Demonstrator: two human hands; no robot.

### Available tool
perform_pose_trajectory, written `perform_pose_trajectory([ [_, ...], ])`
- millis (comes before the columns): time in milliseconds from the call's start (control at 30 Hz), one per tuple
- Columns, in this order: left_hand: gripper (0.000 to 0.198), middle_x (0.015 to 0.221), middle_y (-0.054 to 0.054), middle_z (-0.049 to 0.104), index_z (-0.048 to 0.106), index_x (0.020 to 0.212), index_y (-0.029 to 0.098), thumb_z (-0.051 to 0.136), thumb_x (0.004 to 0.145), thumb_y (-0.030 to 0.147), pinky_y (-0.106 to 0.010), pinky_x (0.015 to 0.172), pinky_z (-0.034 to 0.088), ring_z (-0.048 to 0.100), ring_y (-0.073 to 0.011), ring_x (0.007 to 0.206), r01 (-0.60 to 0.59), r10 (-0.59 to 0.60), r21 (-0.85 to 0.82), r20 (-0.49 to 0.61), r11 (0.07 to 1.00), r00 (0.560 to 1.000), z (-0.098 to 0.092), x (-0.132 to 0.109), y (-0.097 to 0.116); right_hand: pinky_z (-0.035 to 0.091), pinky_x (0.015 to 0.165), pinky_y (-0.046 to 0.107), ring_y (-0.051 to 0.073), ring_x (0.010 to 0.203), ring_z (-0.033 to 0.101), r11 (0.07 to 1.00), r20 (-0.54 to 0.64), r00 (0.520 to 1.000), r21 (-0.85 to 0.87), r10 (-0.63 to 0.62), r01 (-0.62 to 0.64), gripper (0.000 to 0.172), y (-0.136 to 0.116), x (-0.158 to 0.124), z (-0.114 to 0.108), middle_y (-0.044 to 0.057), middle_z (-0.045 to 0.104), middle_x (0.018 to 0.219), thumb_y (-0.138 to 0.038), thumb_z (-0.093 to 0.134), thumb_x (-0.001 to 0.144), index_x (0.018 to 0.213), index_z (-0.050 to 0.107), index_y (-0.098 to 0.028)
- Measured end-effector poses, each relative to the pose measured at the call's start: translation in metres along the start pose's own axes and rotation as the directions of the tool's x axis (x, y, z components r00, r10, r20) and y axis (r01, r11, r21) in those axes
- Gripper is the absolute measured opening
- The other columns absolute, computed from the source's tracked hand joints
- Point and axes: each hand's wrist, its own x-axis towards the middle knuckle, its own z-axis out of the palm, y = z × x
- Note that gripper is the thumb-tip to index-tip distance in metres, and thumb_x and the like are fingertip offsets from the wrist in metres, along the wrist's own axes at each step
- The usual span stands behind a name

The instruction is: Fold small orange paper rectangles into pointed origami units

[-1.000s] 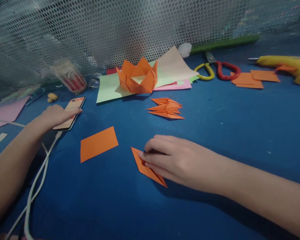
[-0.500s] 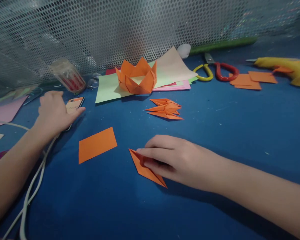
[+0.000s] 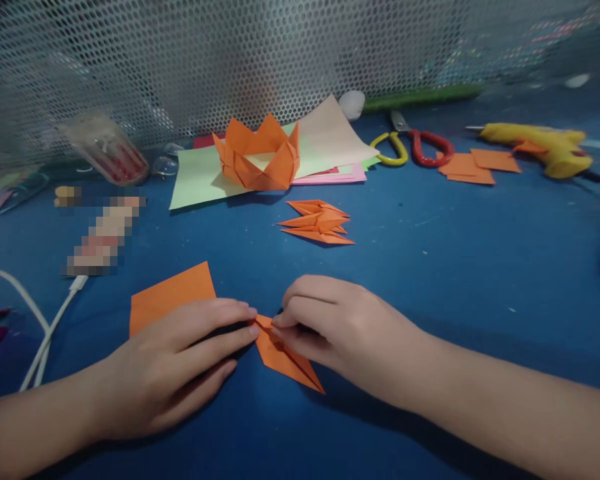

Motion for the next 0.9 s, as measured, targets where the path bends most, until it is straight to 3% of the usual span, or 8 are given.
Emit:
perform_pose_trajectory([
  [100, 0.034, 0.142, -0.020, 0.082, 0.071, 0.144, 0.008, 0.045, 0.123, 0.014, -0.039, 0.122, 0.064, 0.079, -0.0273, 0.138, -0.023, 0.022, 0.041, 0.029, 0.999, 0.999, -0.002, -0.001, 0.001, 0.062, 0.069, 0.018, 0.012, 0.071, 0.078, 0.999, 0.017, 0.999, 0.019, 0.037, -0.038, 0.030, -0.001, 0.005, -0.003, 0.003, 0.078, 0.085, -0.019, 0.062, 0.118, 0.090, 0.073, -0.021],
  [233, 0.039, 0.147, -0.017, 0.082, 0.068, 0.153, 0.006, 0.042, 0.125, 0.015, -0.042, 0.129, 0.058, 0.075, -0.0285, 0.145, -0.032, 0.022, 0.092, 0.106, 0.995, 0.994, -0.006, -0.003, 0.004, 0.067, 0.078, 0.019, 0.014, 0.082, 0.083, 0.997, 0.096, 0.995, 0.072, 0.019, -0.026, 0.025, 0.001, 0.007, -0.006, 0.005, 0.083, 0.095, -0.023, 0.061, 0.120, 0.105, 0.081, -0.021],
  [400, 0.045, 0.158, -0.015, 0.077, 0.066, 0.160, 0.006, 0.043, 0.123, 0.014, -0.043, 0.133, 0.054, 0.070, -0.0293, 0.152, -0.051, 0.023, 0.156, 0.177, 0.986, 0.984, -0.008, -0.005, 0.005, 0.072, 0.086, 0.025, 0.018, 0.091, 0.086, 0.993, 0.220, 0.974, 0.093, 0.056, -0.078, 0.060, 0.000, 0.006, -0.013, 0.010, 0.085, 0.104, -0.037, 0.033, 0.128, 0.105, 0.085, -0.021],
  [533, 0.043, 0.155, -0.017, 0.079, 0.070, 0.157, 0.005, 0.046, 0.123, 0.018, -0.040, 0.128, 0.059, 0.073, -0.0299, 0.149, -0.047, 0.020, 0.150, 0.180, 0.988, 0.983, -0.007, -0.004, 0.006, 0.070, 0.091, 0.023, 0.017, 0.099, 0.086, 0.997, 0.325, 0.946, 0.074, -0.016, -0.008, 0.057, 0.000, 0.011, -0.020, 0.010, 0.085, 0.111, -0.024, 0.032, 0.127, 0.106, 0.085, -0.019],
  [667, 0.046, 0.159, -0.016, 0.076, 0.069, 0.159, 0.006, 0.043, 0.126, 0.023, -0.040, 0.129, 0.057, 0.071, -0.0293, 0.151, -0.027, 0.005, 0.129, 0.167, 0.991, 0.986, -0.009, -0.004, 0.006, 0.068, 0.076, 0.024, 0.016, 0.082, 0.081, 0.997, 0.351, 0.936, 0.048, 0.033, -0.054, 0.054, 0.000, 0.012, -0.022, 0.005, 0.082, 0.096, -0.025, 0.035, 0.127, 0.100, 0.082, -0.022],
  [767, 0.049, 0.163, -0.015, 0.074, 0.066, 0.162, 0.006, 0.036, 0.127, 0.024, -0.040, 0.130, 0.056, 0.069, -0.0291, 0.153, -0.059, 0.026, 0.143, 0.219, 0.988, 0.975, -0.011, -0.004, 0.005, 0.062, 0.070, 0.028, 0.017, 0.071, 0.073, 0.997, 0.318, 0.947, -0.050, -0.047, 0.066, 0.044, -0.001, 0.007, -0.024, 0.002, 0.077, 0.084, -0.022, 0.044, 0.125, 0.103, 0.082, -0.024],
  [833, 0.050, 0.164, -0.014, 0.072, 0.065, 0.163, 0.006, 0.035, 0.128, 0.025, -0.041, 0.129, 0.056, 0.069, -0.0292, 0.153, -0.081, 0.044, 0.153, 0.230, 0.985, 0.972, -0.011, -0.005, 0.004, 0.062, 0.075, 0.030, 0.018, 0.074, 0.073, 0.972, 0.319, 0.935, -0.115, -0.157, 0.203, 0.034, -0.003, 0.004, -0.026, 0.003, 0.078, 0.085, -0.017, 0.050, 0.121, 0.116, 0.083, -0.023],
  [900, 0.051, 0.167, -0.014, 0.070, 0.064, 0.163, 0.007, 0.033, 0.129, 0.028, -0.041, 0.128, 0.057, 0.068, -0.0290, 0.154, -0.072, 0.038, 0.156, 0.212, 0.985, 0.977, -0.008, -0.006, 0.003, 0.062, 0.077, 0.031, 0.018, 0.075, 0.074, 0.957, 0.323, 0.926, -0.146, -0.194, 0.252, 0.031, -0.004, 0.003, -0.028, 0.003, 0.080, 0.086, -0.018, 0.051, 0.121, 0.125, 0.081, -0.023],
])
